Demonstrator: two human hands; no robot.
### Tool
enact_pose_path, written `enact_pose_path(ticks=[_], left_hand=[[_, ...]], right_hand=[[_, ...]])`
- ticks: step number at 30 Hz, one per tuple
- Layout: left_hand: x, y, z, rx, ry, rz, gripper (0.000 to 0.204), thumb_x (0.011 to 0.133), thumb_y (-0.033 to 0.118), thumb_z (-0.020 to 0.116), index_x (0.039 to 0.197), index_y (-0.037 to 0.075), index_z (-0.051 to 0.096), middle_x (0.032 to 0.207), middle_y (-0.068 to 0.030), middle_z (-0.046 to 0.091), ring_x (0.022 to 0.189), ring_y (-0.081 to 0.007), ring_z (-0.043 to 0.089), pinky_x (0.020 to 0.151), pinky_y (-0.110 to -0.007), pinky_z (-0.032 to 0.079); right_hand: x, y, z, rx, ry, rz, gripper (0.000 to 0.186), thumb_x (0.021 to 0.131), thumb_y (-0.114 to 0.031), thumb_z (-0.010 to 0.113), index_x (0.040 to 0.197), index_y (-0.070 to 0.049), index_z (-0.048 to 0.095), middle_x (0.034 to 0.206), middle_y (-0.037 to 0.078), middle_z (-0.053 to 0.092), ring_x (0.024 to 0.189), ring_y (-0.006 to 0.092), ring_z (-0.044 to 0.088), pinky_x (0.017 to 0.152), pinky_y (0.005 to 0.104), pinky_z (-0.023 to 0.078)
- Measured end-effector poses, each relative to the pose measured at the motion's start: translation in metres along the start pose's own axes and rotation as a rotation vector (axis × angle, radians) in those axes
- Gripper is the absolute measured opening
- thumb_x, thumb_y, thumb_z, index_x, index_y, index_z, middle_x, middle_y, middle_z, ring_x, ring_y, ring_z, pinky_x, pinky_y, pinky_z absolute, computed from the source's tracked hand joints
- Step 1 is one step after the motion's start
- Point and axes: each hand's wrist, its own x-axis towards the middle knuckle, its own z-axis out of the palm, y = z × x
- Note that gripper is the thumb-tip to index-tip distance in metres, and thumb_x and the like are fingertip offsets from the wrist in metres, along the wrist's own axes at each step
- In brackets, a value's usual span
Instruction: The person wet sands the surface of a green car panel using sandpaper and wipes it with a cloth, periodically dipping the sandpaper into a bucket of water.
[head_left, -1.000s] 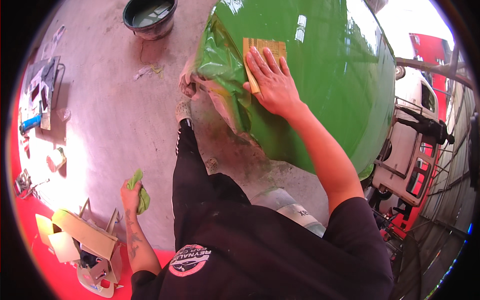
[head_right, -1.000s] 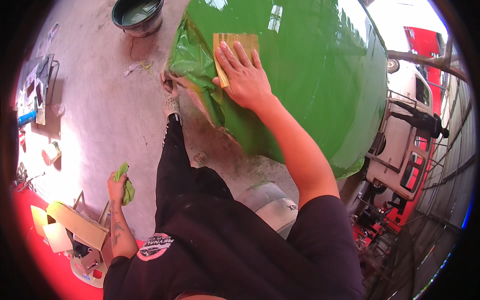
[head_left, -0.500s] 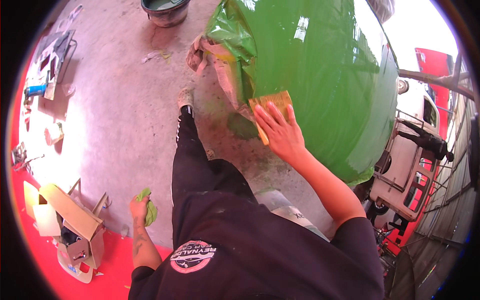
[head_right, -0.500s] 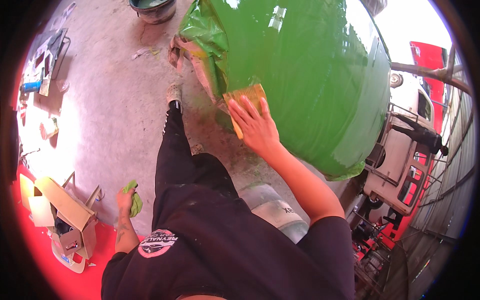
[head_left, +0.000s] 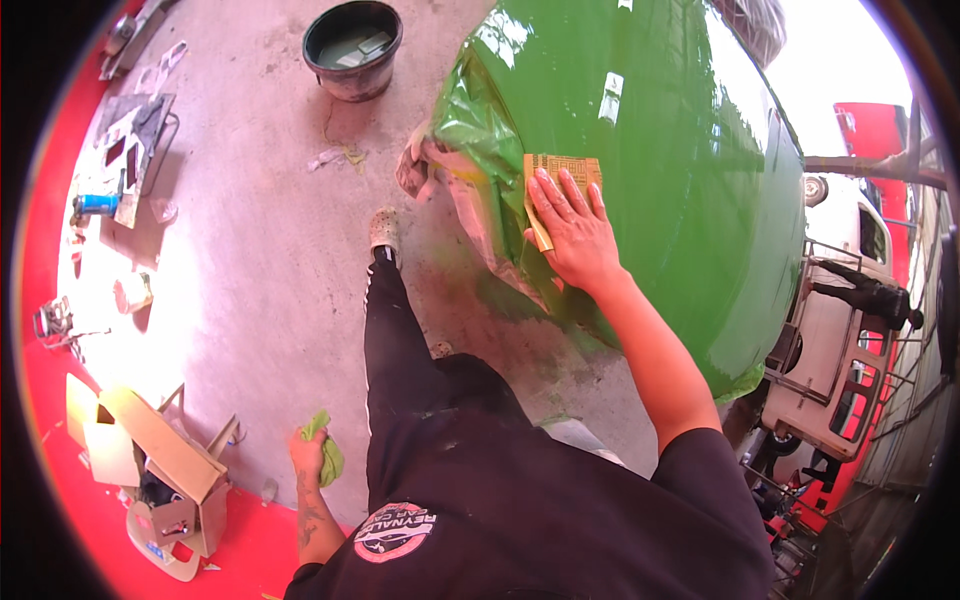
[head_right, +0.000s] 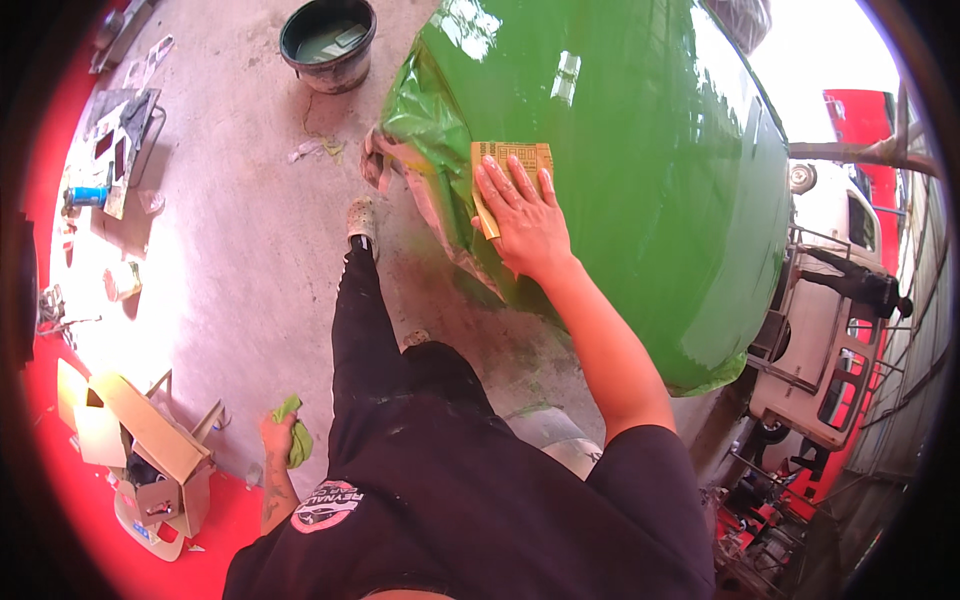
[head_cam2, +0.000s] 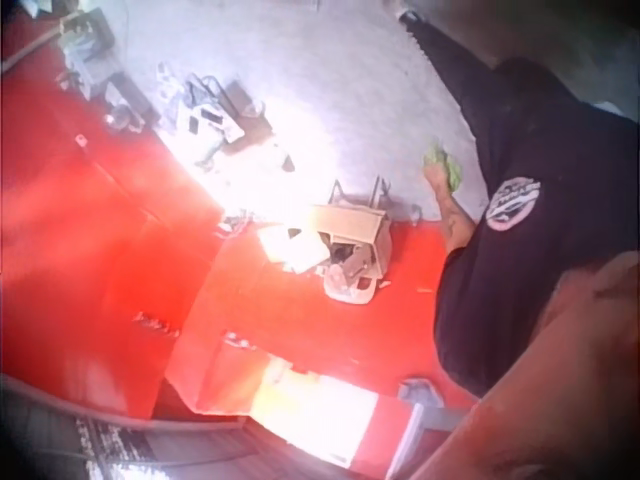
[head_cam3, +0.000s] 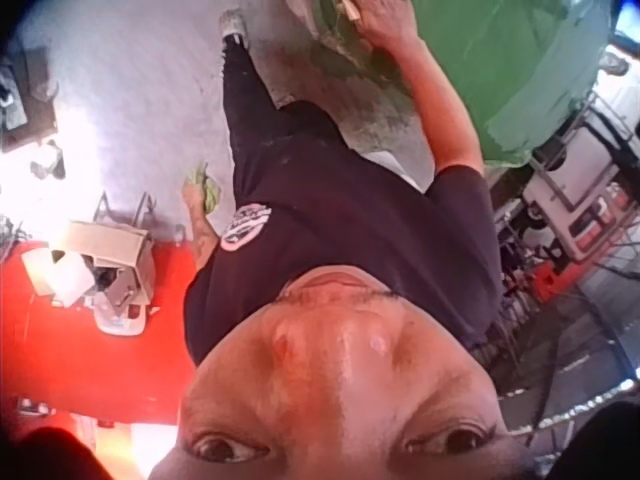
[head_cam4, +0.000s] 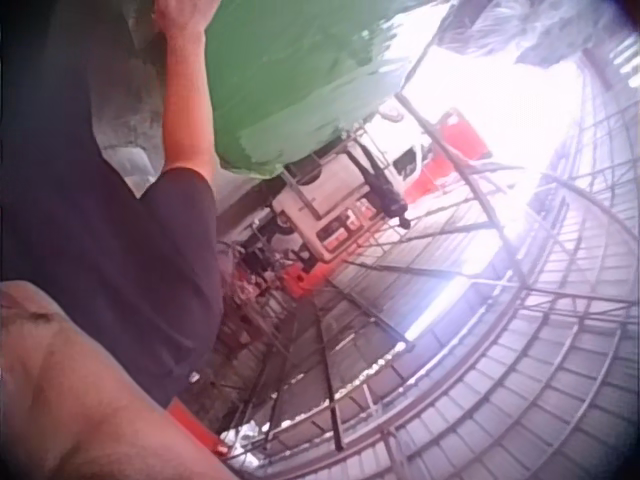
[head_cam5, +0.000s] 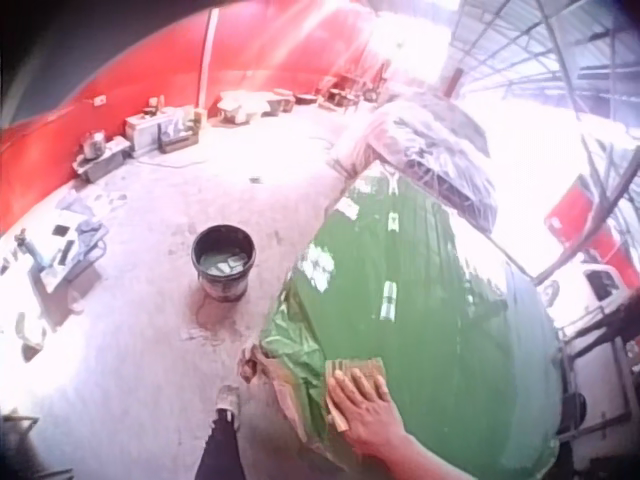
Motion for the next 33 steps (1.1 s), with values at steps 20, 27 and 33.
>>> enact_pose_path(ticks=[20, 27, 33], left_hand=[[0.19, 0.273, -0.1, -0.003, -0.051, 0.042, 0.023, 0.083, 0.016, 0.071, 0.097, -0.002, 0.066, 0.079, -0.0105, 0.069, 0.069, -0.0184, 0.064, 0.066, -0.034, 0.05], [0.213, 0.287, -0.116, -0.033, -0.101, 0.121, 0.023, 0.082, 0.014, 0.071, 0.099, -0.002, 0.065, 0.08, -0.0096, 0.068, 0.07, -0.0165, 0.064, 0.067, -0.032, 0.051], [0.205, 0.287, -0.084, 0.042, -0.164, 0.177, 0.023, 0.082, 0.014, 0.071, 0.098, -0.002, 0.065, 0.081, -0.0108, 0.07, 0.072, -0.0189, 0.065, 0.069, -0.034, 0.051]], right_hand=[[0.403, 0.232, -0.031, 0.102, 0.25, 0.231, 0.071, 0.096, -0.061, 0.036, 0.153, -0.02, 0.028, 0.159, 0.002, 0.025, 0.147, 0.0262, 0.023, 0.119, 0.0502, 0.017], [0.44, 0.248, -0.04, 0.215, 0.192, 0.489, 0.074, 0.098, -0.053, 0.035, 0.152, -0.004, 0.025, 0.159, 0.015, 0.022, 0.148, 0.031, 0.017, 0.12, 0.0451, 0.014], [0.298, 0.137, -0.028, 0.127, 0.182, 0.319, 0.077, 0.096, -0.06, 0.036, 0.154, -0.011, 0.022, 0.161, 0.007, 0.02, 0.148, 0.0309, 0.018, 0.119, 0.0532, 0.013]])
